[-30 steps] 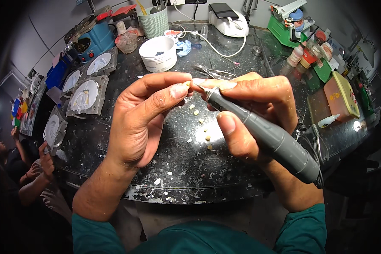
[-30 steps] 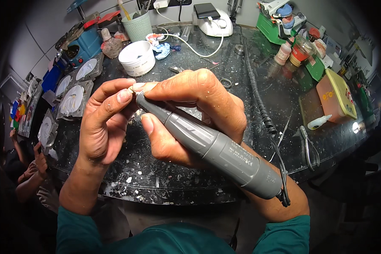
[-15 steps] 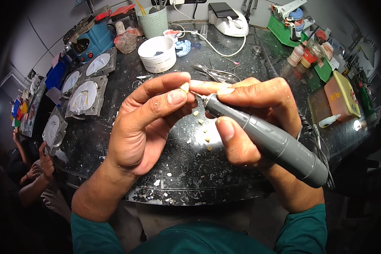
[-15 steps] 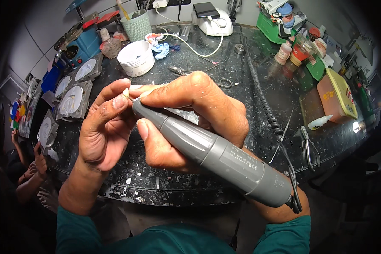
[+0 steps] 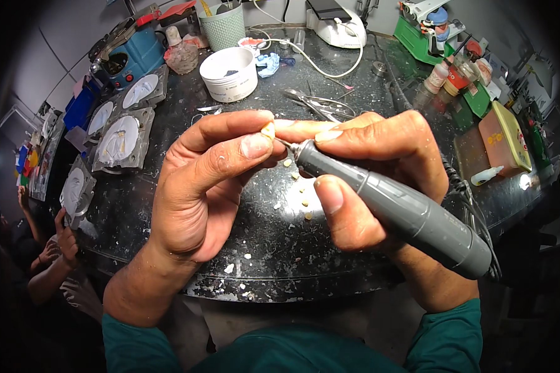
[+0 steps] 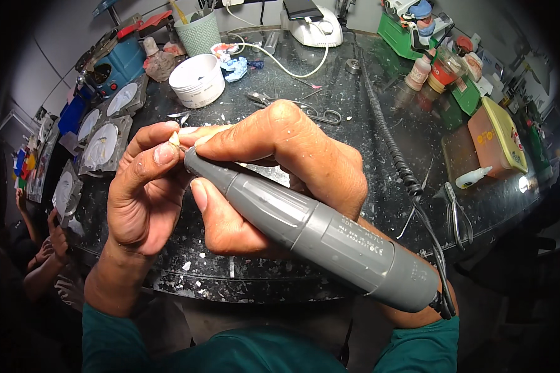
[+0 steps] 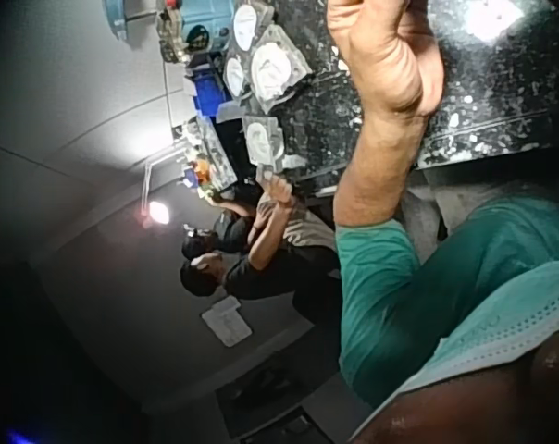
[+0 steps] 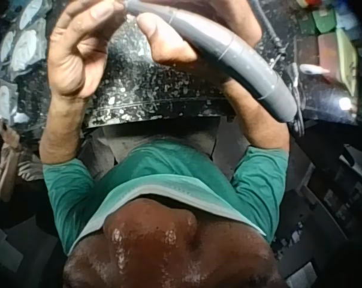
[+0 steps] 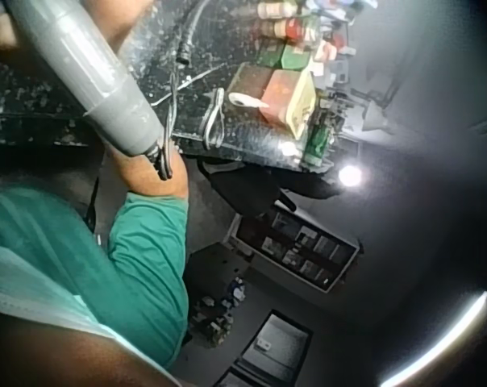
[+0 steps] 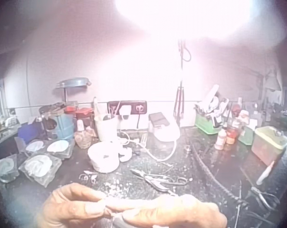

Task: The person shapes artificial teeth using a handheld rotary tool, holding each tooth by hand and placing it on the table.

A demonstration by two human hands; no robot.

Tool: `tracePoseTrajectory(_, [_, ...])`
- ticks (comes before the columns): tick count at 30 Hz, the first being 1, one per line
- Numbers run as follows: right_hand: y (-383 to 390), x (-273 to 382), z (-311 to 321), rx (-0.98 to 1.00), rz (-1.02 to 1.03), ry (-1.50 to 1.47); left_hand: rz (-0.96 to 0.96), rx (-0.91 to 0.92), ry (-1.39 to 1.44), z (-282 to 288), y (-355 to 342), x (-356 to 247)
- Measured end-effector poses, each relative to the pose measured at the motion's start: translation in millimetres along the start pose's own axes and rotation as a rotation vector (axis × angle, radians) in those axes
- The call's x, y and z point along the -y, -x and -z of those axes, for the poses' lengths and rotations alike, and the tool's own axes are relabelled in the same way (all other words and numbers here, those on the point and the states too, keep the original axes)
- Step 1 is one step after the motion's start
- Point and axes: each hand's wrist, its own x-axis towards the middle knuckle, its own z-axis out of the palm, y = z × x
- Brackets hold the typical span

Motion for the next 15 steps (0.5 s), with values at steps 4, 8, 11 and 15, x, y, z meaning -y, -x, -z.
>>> tracePoseTrajectory(4, [0.4, -6.8, -1.7, -0.017, 0.052, -0.034, -0.013, 0.035, 0.003, -1.2, -0.1, -0.9])
tracePoseTrajectory(8, [-1.0, -7.5, -1.1, -0.007, 0.076, -0.027, -0.011, 0.038, -0.008, -0.8, 0.8, -2.5])
tracePoseTrajectory(11, [-0.5, -8.8, -1.5, -0.006, 0.085, -0.027, -0.016, 0.024, 0.019, -2.9, 0.7, -1.9])
tracePoseTrajectory(15, [-0.3, -10.9, -1.5, -0.003, 0.105, -0.043, 0.014, 0.015, 0.067, -1.6, 1.3, -2.0])
